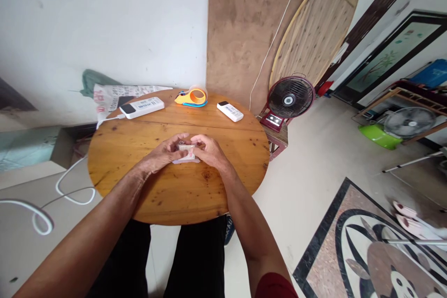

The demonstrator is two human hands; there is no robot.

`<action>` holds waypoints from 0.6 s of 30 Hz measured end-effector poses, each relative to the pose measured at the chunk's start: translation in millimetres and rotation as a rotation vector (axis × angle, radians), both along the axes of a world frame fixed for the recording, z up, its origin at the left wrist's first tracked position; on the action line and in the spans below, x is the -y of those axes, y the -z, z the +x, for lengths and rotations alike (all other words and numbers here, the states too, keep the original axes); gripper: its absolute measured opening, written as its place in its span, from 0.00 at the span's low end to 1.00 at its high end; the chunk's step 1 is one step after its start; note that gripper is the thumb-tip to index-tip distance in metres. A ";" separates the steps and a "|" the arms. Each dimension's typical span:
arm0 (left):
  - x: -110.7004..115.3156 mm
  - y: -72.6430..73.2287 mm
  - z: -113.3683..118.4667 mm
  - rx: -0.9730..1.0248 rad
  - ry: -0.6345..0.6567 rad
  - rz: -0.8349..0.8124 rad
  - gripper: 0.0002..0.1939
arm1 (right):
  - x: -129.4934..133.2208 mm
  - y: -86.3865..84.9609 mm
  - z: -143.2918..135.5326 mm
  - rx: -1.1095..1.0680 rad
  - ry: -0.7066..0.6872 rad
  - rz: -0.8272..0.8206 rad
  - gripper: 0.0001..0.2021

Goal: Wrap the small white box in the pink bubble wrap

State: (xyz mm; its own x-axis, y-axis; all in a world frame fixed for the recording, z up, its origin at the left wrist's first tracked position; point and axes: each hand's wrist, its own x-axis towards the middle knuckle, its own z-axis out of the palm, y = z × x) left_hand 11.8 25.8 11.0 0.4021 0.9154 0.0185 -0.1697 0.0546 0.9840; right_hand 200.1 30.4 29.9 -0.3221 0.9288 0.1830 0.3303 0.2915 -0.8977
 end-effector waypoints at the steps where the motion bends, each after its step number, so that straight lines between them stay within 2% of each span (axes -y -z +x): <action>1: 0.2 0.1 0.1 -0.006 0.001 0.005 0.39 | -0.3 0.2 -0.1 0.001 -0.001 0.001 0.14; 7: 2.9 -2.1 2.3 -0.050 -0.011 0.016 0.39 | 1.8 -0.5 -2.3 -0.002 -0.011 0.013 0.13; 14: 3.1 -3.3 2.9 -0.085 -0.029 0.046 0.40 | 7.0 -8.5 -4.5 -0.048 -0.027 -0.091 0.11; 18: 2.9 -0.8 1.0 -0.075 -0.004 0.058 0.39 | 6.1 -4.7 -7.8 -0.091 0.027 -0.096 0.11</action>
State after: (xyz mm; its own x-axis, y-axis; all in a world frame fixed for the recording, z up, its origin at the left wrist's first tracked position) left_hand 12.9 22.9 11.8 0.4006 0.9154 0.0411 -0.0955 -0.0029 0.9954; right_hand 192.3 24.3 34.6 -0.2830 0.9515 0.1208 0.2525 0.1954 -0.9477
